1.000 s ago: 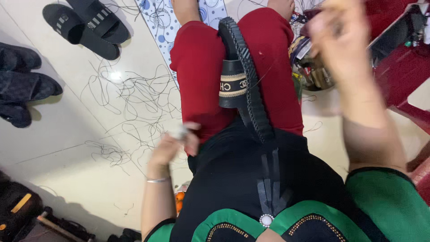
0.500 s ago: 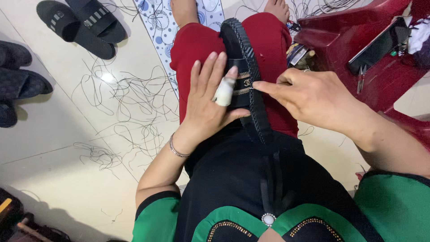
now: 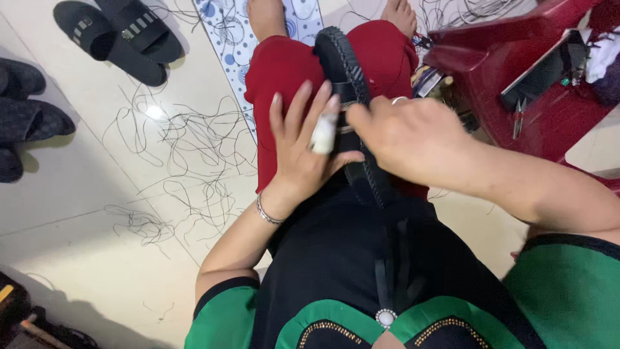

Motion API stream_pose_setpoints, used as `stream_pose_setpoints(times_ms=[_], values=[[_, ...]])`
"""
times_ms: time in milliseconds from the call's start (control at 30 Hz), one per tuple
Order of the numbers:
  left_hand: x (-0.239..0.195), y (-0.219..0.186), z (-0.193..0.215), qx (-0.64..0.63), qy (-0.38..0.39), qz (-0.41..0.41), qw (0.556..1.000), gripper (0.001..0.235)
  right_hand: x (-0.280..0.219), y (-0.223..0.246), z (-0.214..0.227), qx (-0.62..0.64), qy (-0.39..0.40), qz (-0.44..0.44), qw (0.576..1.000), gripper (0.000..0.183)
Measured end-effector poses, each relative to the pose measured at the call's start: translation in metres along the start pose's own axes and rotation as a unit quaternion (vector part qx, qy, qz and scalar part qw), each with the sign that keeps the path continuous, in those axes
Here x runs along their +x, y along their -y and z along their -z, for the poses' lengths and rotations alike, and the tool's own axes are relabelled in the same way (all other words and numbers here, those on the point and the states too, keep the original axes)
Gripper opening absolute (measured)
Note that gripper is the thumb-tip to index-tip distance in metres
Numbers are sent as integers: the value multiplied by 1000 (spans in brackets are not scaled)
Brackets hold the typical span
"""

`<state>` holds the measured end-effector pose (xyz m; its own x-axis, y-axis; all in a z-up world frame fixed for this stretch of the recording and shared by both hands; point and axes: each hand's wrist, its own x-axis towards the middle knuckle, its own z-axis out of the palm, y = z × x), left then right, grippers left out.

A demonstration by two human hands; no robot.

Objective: The person sits on the floor and sews a black Chanel slide sandal resting on their lap. They use a needle and thread to stitch the strap, pulling the thread through the material repeatedly. The person occasionally adjusts the sandal's position to access different areas for stitching.

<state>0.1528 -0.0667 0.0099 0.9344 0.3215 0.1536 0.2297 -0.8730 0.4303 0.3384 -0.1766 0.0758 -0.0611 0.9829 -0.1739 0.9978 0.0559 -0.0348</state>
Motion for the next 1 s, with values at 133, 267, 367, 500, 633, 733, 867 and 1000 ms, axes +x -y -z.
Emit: stream_pose_setpoints(times_ms=[133, 267, 367, 500, 633, 733, 867, 1000], values=[[-63, 12, -4, -26, -130, 28, 991, 32, -17, -7, -6, 103, -8, -44, 994, 21], [-57, -10, 57, -493, -10, 164, 854, 15, -14, -3, 4, 84, -5, -39, 996, 21], [-55, -38, 49, -698, -22, 217, 682, 18, -7, -15, 4, 125, 46, -15, 991, 22], [-51, -64, -12, -702, -7, 323, 635, 14, 20, -34, 15, 157, 164, 12, 974, 20], [-31, -70, -45, -736, -110, 418, 520, 13, 34, -37, 18, 96, 245, 67, 962, 18], [-20, -71, -45, -782, -165, 410, 439, 19, 26, -26, 25, 41, 220, 71, 972, 16], [-29, -67, -52, -790, -172, 371, 457, 14, -19, -28, 31, 49, 152, 24, 987, 14], [-32, -68, -54, -781, -179, 387, 455, 10, -61, -38, 40, 9, 82, -11, 997, 23]])
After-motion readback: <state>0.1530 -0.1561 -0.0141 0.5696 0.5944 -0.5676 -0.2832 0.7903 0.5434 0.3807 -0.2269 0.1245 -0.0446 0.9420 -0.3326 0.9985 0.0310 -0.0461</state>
